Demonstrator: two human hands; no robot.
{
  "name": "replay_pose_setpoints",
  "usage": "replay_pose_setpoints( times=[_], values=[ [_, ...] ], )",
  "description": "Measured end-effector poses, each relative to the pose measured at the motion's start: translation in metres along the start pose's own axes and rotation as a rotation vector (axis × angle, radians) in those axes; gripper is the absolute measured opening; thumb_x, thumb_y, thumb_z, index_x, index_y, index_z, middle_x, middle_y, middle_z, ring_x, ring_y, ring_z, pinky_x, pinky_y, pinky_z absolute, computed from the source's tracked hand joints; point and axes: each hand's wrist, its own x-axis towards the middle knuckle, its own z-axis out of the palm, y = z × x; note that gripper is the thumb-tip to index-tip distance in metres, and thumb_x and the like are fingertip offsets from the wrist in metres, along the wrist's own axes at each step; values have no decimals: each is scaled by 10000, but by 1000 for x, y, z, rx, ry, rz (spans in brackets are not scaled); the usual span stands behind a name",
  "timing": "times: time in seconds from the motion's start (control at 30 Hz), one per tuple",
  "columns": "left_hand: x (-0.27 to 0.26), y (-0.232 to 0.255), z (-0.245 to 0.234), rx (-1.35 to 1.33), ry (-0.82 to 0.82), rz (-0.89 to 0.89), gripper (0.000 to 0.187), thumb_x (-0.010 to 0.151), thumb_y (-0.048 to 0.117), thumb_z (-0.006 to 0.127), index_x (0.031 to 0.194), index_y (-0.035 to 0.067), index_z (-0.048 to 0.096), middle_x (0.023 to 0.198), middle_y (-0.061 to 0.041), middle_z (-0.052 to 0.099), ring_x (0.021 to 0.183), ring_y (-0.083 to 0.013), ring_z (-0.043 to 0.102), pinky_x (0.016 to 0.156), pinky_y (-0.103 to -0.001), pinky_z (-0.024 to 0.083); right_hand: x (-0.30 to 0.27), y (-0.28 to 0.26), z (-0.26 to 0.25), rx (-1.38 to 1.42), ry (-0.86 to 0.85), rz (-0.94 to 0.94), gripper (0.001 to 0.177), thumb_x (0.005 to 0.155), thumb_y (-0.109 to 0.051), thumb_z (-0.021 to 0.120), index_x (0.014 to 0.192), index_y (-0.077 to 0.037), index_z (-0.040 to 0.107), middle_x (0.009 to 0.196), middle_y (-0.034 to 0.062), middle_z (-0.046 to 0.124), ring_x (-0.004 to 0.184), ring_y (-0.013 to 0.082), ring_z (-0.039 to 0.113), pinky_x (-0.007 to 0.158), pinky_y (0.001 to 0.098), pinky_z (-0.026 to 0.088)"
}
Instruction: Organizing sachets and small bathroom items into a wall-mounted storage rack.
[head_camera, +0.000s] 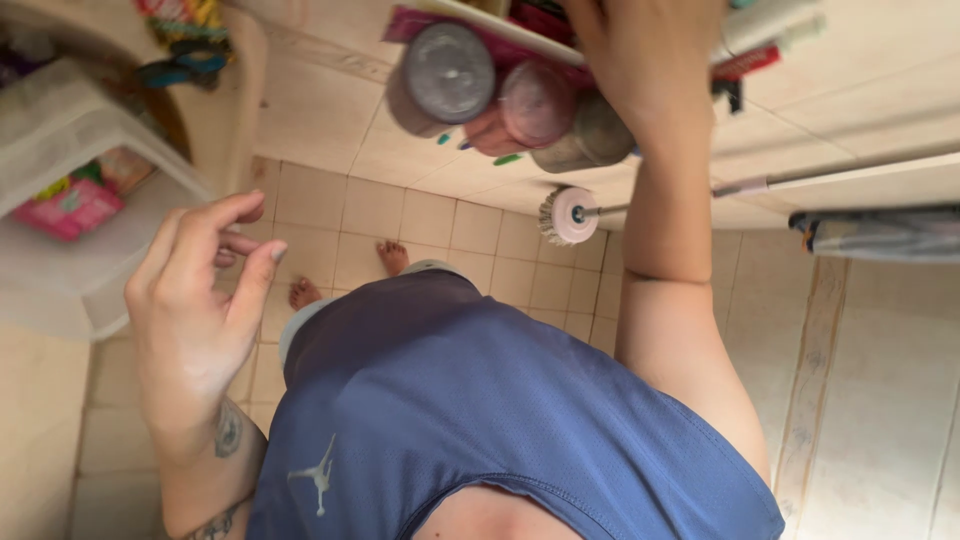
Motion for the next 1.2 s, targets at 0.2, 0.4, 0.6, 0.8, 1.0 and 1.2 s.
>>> replay_pose_setpoints(
  times=[0.2,0.4,0.6,0.8,1.0,1.2],
  values=[
    [-16,-64,-12,476,-47,-210,222,1033,169,735,1228,67,714,1095,-161,699,924,-378,671,783,-484,513,-4,-97,-69,350,153,-3,175,1012,-74,763,1151,-8,679,1078,139,702,1012,370,638,874,427,480],
    [3,-214,10,729,140,-119,285,884,32,658,1163,12,709,1258,-231,643,1145,-410,613,893,-514,520,-9,-163,-23,883,-94,-241,290,941,-189,864,1151,-68,705,1107,74,714,1009,280,685,889,375,530],
    [36,-313,45,1151,222,-227,150,931,85,630,1040,64,731,1104,-167,705,1090,-355,642,868,-518,500,-3,-200,14,962,-343,-403,249,912,-161,825,1137,-93,740,974,44,714,879,245,666,777,374,497],
    [38,-314,46,1159,154,-419,92,937,71,648,936,88,739,922,-140,729,910,-334,689,714,-471,491,-9,-202,20,976,-378,-364,258,912,-172,811,1146,-92,740,950,57,702,861,254,653,785,377,501],
    [15,-272,30,1157,162,-241,31,901,136,724,880,116,735,984,-111,718,1015,-296,679,811,-423,520,-9,-200,23,979,-369,-334,243,929,-182,805,1145,-98,733,962,52,718,891,250,681,799,371,511],
    [2,-179,2,870,329,-75,182,764,5,738,939,44,712,1081,-152,708,1034,-337,686,747,-451,542,-4,-201,23,969,-386,-285,249,910,-165,811,1140,-94,747,951,87,721,863,276,676,778,385,520]
  ],
)
